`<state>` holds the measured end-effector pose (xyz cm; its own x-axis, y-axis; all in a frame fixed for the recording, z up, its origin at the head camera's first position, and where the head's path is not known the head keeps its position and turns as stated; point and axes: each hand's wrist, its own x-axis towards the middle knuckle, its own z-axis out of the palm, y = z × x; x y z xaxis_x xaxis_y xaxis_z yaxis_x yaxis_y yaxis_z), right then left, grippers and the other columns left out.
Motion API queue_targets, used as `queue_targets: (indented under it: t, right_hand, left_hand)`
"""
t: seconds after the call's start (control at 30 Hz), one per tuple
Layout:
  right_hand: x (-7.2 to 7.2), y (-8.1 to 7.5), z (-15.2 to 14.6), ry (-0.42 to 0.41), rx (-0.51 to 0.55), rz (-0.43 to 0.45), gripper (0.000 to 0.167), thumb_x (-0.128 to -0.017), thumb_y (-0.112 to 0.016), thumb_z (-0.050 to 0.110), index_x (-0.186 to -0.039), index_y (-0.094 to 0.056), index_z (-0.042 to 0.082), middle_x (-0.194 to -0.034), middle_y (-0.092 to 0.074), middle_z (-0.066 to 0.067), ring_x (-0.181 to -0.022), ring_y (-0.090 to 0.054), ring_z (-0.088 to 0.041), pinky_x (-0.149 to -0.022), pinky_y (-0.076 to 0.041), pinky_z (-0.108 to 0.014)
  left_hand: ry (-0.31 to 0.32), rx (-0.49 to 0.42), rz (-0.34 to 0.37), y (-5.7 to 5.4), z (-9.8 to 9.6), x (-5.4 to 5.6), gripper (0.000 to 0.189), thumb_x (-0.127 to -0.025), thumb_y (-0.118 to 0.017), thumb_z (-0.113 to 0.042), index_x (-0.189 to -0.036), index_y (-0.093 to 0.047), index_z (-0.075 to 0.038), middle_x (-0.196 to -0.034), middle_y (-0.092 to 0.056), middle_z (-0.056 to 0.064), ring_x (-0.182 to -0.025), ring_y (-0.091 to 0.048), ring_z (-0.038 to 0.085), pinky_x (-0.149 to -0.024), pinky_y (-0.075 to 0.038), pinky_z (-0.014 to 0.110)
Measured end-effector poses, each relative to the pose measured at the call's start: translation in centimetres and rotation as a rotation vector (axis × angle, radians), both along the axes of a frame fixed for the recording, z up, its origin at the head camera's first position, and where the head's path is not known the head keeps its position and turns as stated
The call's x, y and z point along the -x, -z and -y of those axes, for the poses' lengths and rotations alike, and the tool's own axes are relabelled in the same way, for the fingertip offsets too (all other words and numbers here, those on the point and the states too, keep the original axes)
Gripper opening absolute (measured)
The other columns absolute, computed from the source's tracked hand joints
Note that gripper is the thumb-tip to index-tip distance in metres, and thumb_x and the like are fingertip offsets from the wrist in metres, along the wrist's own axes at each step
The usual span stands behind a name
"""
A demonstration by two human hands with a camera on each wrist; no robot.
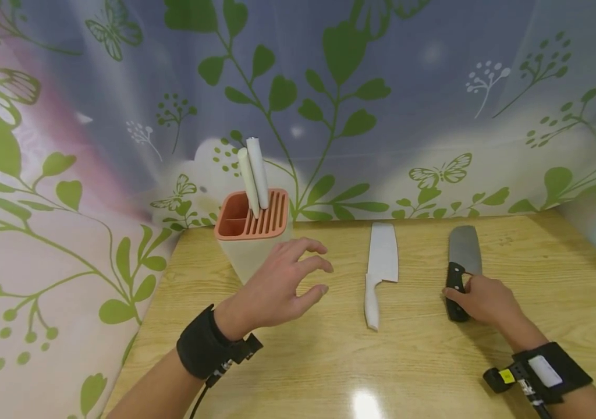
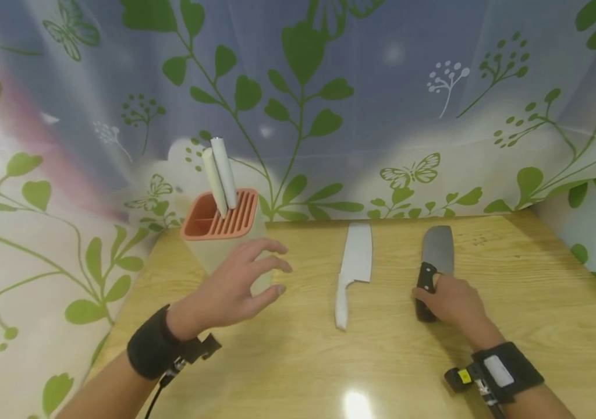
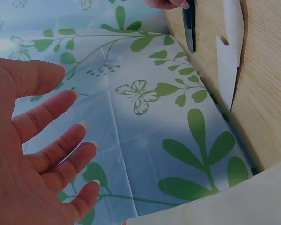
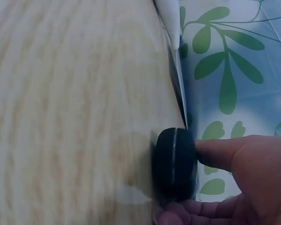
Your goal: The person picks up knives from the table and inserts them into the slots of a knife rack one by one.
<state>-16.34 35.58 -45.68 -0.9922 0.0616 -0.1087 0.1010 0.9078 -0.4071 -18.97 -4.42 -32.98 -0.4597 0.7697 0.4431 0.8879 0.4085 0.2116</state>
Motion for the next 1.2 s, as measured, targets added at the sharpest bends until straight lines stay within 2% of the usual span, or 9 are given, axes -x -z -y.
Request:
queue_targets:
  t: [0.2, 0.5, 0.7, 1.03, 1.2]
  right_hand:
    - [0.4, 0.1, 0.3, 0.03, -0.015, 0.031, 0.062, -0.095, -0.051, 0.059, -0.048, -0.044, 0.017, -0.048, -0.033, 0.007, -0.043, -0.035, -0.012, -0.043, -0.028, -0.025]
    - [0.3, 0.2, 0.2, 0.043, -0.04, 0.051, 0.052, -0.096, -0.05, 0.044, -0.055, -0.051, 0.012, -0.052, -0.046, -0.002, -0.046, -0.046, -0.018, -0.042, -0.035, -0.028]
    - [-0.1, 0.1, 0.3, 0.035, -0.065, 0.027, 0.05, -0.093, -0.055, 0.046, -0.06, -0.053, 0.008, -0.054, -0.049, -0.004, -0.046, -0.047, -0.019, -0.042, -0.035, -0.03]
    - [-0.9, 0.0, 0.3, 0.046, -0.083, -0.005, 0.048, -0.09, -0.06, 0.044, -0.057, -0.054, 0.01, -0.051, -0.047, -0.003, -0.043, -0.044, -0.018, -0.04, -0.032, -0.028]
    - [-1.2, -0.9, 0.4, 0.047, -0.114, -0.034, 0.047, -0.088, -0.061, 0.044, -0.059, -0.052, 0.009, -0.054, -0.047, -0.004, -0.045, -0.045, -0.019, -0.04, -0.033, -0.029]
  left_hand:
    - [0.007, -0.009, -0.001, 0.0, -0.2, 0.1, 0.015, -0.091, -0.069, -0.02, -0.106, -0.069, -0.017, -0.126, -0.055, 0.006, -0.117, -0.053, 0.024, -0.101, -0.04, 0.048]
    - [0.004, -0.01, 0.035, 0.1, -0.3, -0.2, 0.015, -0.092, -0.068, -0.021, -0.107, -0.069, -0.018, -0.127, -0.055, 0.004, -0.118, -0.052, 0.022, -0.103, -0.039, 0.047]
    - [0.004, -0.014, 0.056, 0.2, -0.1, -0.4, 0.016, -0.093, -0.067, -0.022, -0.108, -0.069, -0.019, -0.128, -0.054, 0.003, -0.12, -0.051, 0.02, -0.102, -0.041, 0.045]
    - [0.01, -0.018, 0.058, 0.2, 0.0, -0.5, 0.016, -0.093, -0.067, -0.022, -0.108, -0.069, -0.018, -0.127, -0.055, 0.005, -0.119, -0.051, 0.02, -0.102, -0.042, 0.044]
    - [0.009, -0.024, 0.063, 0.2, 0.1, -0.5, 0.016, -0.093, -0.067, -0.022, -0.108, -0.069, -0.018, -0.128, -0.055, 0.005, -0.12, -0.051, 0.02, -0.1, -0.042, 0.045]
